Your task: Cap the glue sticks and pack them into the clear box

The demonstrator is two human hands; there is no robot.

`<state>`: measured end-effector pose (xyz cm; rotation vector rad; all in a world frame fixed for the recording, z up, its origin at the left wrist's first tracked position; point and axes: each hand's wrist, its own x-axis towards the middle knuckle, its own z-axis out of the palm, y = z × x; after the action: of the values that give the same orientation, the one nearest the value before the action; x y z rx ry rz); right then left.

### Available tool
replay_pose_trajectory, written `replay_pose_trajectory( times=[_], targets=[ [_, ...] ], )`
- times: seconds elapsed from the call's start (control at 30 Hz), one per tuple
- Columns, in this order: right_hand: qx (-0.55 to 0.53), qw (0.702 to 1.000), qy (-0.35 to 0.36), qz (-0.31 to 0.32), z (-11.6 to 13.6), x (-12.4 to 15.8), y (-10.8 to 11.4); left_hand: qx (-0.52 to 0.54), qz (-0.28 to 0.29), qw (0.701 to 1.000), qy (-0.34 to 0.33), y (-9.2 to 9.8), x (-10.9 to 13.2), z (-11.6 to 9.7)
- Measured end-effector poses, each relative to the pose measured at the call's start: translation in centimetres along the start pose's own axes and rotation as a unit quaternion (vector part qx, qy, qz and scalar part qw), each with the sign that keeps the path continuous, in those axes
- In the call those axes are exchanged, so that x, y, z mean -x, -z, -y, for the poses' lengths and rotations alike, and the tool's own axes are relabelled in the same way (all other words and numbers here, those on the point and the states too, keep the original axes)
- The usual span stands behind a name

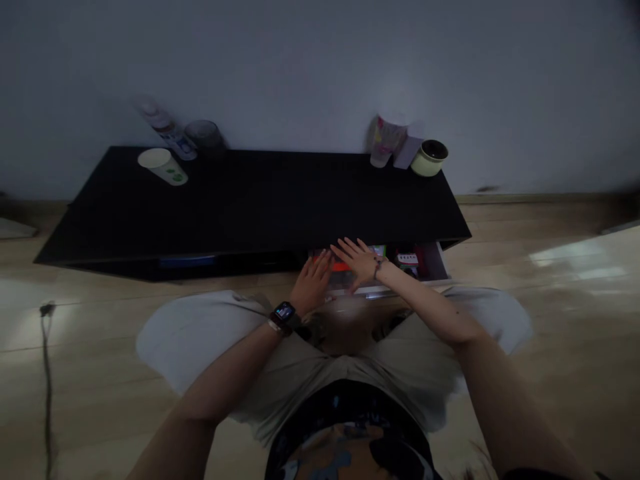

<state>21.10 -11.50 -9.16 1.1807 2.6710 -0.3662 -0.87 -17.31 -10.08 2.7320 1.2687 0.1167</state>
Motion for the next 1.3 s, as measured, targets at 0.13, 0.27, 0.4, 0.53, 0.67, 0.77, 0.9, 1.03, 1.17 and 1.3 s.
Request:
replay_pose_trajectory(
  times=[0.13,0.27,0.4,0.53,0.67,0.77,0.9,1.03,1.17,1.3],
  targets=[
    [0.032,0.999,0.004,-0.018,0.3,0.0,-1.1,-0.008,-0.004,1.000,0.006,0.2,-1.1,0.8],
    [0.054,0.996,-0.020,-0.061,0.2,0.0,-1.4,-0.005,-0.009,1.000,0.017,0.2,-2.2,1.7],
    [0.066,0.993,-0.040,-0.092,-0.3,-0.1,-1.0,-0.011,-0.010,1.000,0.027,-0.1,-3.4,2.6],
    [0.066,0.990,-0.054,-0.109,-0.7,-0.3,-0.6,-0.013,-0.022,0.999,0.032,-0.5,-4.3,3.4],
    [0.062,0.991,-0.048,-0.105,-0.9,-0.7,-0.3,-0.010,-0.030,0.999,0.027,-0.5,-4.7,4.2],
    [0.057,0.991,-0.043,-0.113,-1.2,-1.0,-0.3,-0.010,-0.030,0.999,0.022,-0.4,-4.9,4.8],
    [0.054,0.988,-0.052,-0.138,-1.7,-1.4,-0.5,-0.013,-0.038,0.999,0.037,-0.3,-5.2,5.7],
    [0.046,0.985,-0.072,-0.148,-2.2,-1.9,-0.8,-0.010,-0.048,0.997,0.059,-0.5,-5.8,6.5],
    [0.043,0.984,-0.074,-0.156,-2.4,-2.4,-1.0,-0.004,-0.064,0.996,0.060,-0.9,-6.2,7.0],
    [0.053,0.983,-0.076,-0.160,-2.6,-2.8,-1.1,-0.005,-0.077,0.995,0.058,-1.2,-6.5,7.5]
  ],
)
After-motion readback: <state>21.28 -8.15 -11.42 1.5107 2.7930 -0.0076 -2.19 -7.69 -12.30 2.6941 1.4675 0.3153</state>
